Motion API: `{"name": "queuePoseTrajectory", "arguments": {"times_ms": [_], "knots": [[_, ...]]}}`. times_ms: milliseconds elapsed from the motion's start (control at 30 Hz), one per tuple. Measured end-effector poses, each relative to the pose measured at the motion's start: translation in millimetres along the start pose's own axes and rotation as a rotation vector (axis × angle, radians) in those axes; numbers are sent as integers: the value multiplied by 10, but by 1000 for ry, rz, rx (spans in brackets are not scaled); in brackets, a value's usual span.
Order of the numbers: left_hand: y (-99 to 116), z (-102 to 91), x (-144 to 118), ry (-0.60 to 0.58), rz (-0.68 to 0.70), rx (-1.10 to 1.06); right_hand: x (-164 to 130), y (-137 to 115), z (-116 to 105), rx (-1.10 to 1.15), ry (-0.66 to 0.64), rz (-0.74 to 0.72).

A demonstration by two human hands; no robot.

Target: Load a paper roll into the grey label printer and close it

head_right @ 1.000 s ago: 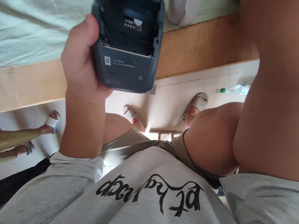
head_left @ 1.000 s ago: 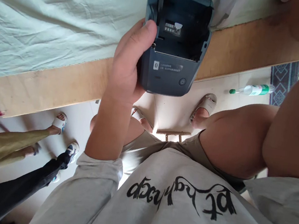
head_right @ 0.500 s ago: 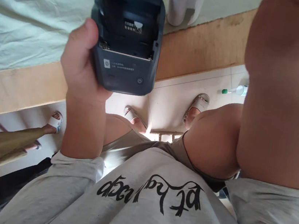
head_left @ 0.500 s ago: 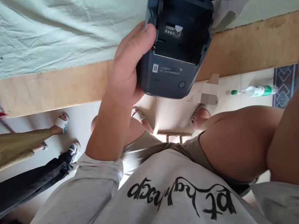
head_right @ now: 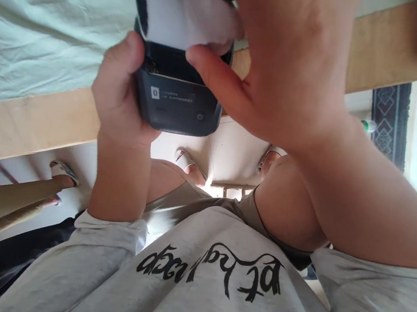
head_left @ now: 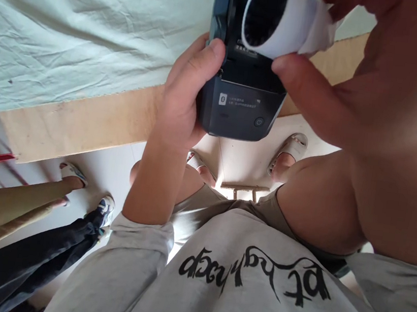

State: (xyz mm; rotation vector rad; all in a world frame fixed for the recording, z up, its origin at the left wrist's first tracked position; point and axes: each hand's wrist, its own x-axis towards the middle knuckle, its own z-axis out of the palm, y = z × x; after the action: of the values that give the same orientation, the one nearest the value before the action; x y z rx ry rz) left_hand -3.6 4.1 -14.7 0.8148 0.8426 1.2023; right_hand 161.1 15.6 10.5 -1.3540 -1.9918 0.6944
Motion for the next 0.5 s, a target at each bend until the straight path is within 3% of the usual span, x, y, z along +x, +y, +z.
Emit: {"name": "queuePoseTrajectory", "arguments": {"times_ms": [67,133,500], "knots": [[20,2,-6,6,-10,3,-20,-51,-10,-276,-43,-125],[30,13,-14,-20,-38,5,-36,-68,-17,-385,-18,-147],[-13,50,-36,2,37,12,-69,-89,54,-329,31,-335]]}}
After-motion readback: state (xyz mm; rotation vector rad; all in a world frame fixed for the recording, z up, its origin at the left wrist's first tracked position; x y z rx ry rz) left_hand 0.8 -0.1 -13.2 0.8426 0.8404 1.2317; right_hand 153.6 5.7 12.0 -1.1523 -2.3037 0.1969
